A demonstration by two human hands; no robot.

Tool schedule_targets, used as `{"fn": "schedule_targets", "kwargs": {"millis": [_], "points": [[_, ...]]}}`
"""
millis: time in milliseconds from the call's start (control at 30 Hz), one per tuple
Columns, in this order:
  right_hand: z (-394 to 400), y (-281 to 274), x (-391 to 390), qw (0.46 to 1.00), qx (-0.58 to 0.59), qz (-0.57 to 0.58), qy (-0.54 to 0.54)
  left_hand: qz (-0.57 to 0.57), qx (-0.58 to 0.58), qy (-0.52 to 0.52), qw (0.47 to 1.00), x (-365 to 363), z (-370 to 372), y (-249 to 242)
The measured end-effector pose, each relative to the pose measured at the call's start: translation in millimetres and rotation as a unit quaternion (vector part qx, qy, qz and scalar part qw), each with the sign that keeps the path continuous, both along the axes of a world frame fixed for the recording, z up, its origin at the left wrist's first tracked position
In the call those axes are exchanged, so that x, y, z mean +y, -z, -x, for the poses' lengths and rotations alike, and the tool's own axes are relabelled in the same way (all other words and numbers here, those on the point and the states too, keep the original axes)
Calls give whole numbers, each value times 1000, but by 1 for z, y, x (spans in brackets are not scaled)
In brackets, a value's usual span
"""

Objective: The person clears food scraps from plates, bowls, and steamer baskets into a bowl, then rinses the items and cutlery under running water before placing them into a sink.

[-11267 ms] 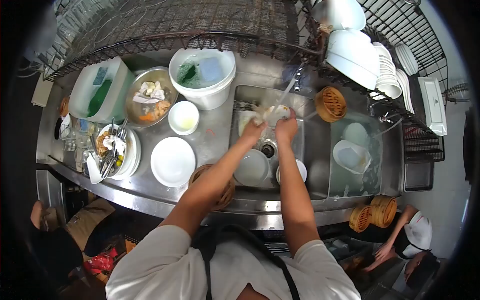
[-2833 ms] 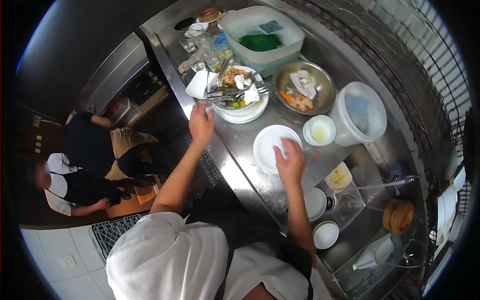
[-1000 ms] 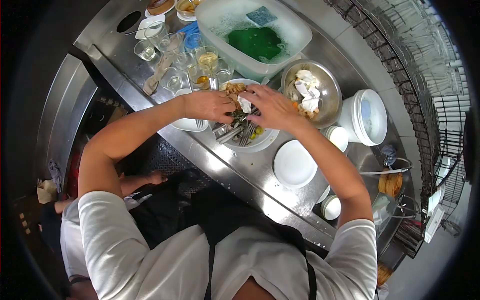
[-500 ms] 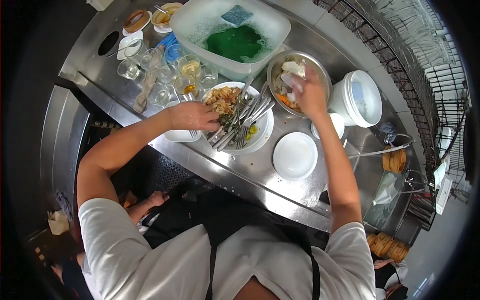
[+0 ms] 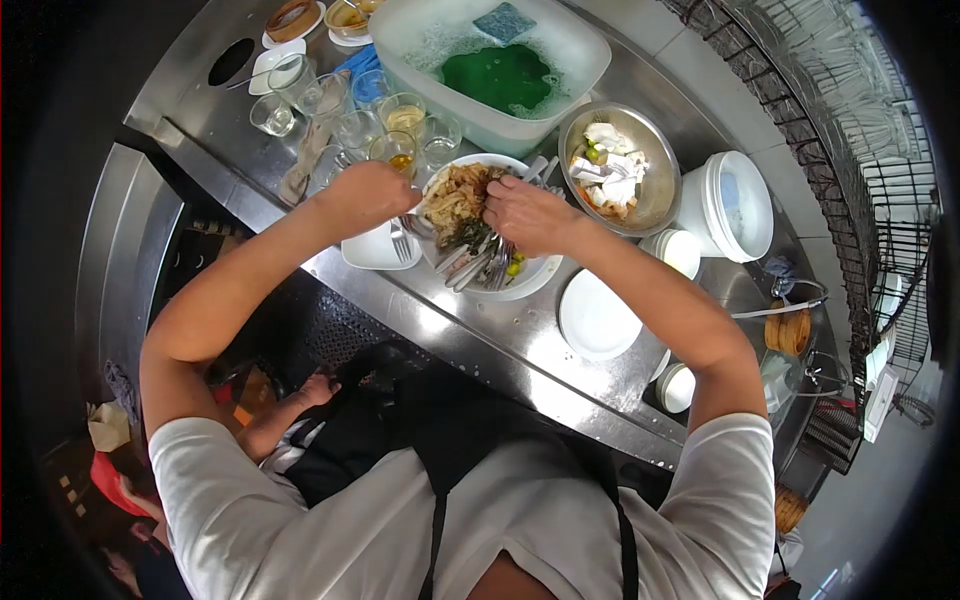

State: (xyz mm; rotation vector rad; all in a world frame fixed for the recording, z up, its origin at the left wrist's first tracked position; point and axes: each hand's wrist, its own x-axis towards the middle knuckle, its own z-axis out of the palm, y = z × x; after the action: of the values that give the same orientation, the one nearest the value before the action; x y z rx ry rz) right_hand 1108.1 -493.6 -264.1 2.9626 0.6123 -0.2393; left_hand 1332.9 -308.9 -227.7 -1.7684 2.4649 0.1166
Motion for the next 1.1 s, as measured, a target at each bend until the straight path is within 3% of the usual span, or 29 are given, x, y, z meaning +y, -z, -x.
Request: {"fn": "schedule_targets", "kwargs": {"millis": [167,333,433,633,767,867,1100], "points": [[-4,5,-1,1000,13,1,-18,-25,200,-206,958,14,44,40],[0,2,0,996,79,-19,22,-66,274,-312,908,19,98,48],[3,-10,-1,999,6,-34,4,-50,351,-338,872,21,93,52],[10,-30,-6,993,106,0,60,-60,480,-425,765,19,69,67],[14,-54,-9,987,134,-25,81,-27,600,-413,685,18,75,94],[13,-82,-2,976,170,-52,127,-10,627,-415,659,15,80,101],[40,-93,-12,944,167,-169,231,-1,738,-487,468,9,94,70]]}}
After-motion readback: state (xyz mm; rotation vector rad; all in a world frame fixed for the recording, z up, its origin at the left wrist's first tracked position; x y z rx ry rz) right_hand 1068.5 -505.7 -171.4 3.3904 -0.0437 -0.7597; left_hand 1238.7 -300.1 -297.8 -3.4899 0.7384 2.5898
